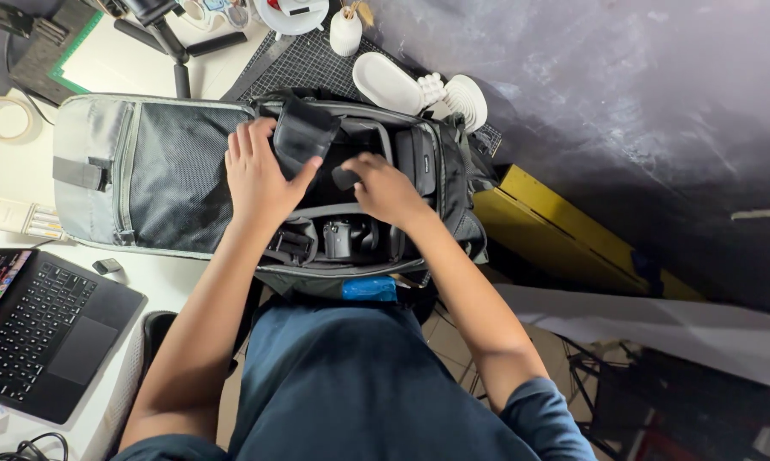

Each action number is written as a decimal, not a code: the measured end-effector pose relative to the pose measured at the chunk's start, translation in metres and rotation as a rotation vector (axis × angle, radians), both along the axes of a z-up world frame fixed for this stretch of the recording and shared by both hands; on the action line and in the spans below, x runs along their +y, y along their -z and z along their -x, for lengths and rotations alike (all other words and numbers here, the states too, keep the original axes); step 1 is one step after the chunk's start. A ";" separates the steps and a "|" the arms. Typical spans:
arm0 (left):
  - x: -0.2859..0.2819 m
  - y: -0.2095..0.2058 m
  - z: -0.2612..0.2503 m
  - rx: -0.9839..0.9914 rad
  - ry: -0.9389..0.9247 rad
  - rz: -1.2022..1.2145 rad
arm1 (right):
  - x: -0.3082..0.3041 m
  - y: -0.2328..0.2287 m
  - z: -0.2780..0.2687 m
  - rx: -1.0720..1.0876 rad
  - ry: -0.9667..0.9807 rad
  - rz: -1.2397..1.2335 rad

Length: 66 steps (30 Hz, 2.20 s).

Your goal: The person attaches a lens cap to a camera, places the camera and several small accessory cases into a backpack, and سپس zips the backpack closed.

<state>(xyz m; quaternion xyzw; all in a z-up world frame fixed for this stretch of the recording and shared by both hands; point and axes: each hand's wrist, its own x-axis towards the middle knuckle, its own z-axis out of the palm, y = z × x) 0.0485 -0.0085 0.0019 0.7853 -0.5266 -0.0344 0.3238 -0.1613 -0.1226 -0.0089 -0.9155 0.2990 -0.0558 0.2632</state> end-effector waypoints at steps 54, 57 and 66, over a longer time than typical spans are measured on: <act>-0.037 -0.045 0.022 1.543 0.450 0.534 | 0.031 -0.026 0.121 -0.422 0.340 -0.074; -0.038 -0.044 0.027 1.250 0.465 0.537 | 0.042 -0.011 0.117 -0.201 0.393 0.105; -0.020 -0.069 0.002 0.044 0.501 0.316 | 0.055 0.017 0.109 -0.077 0.281 0.431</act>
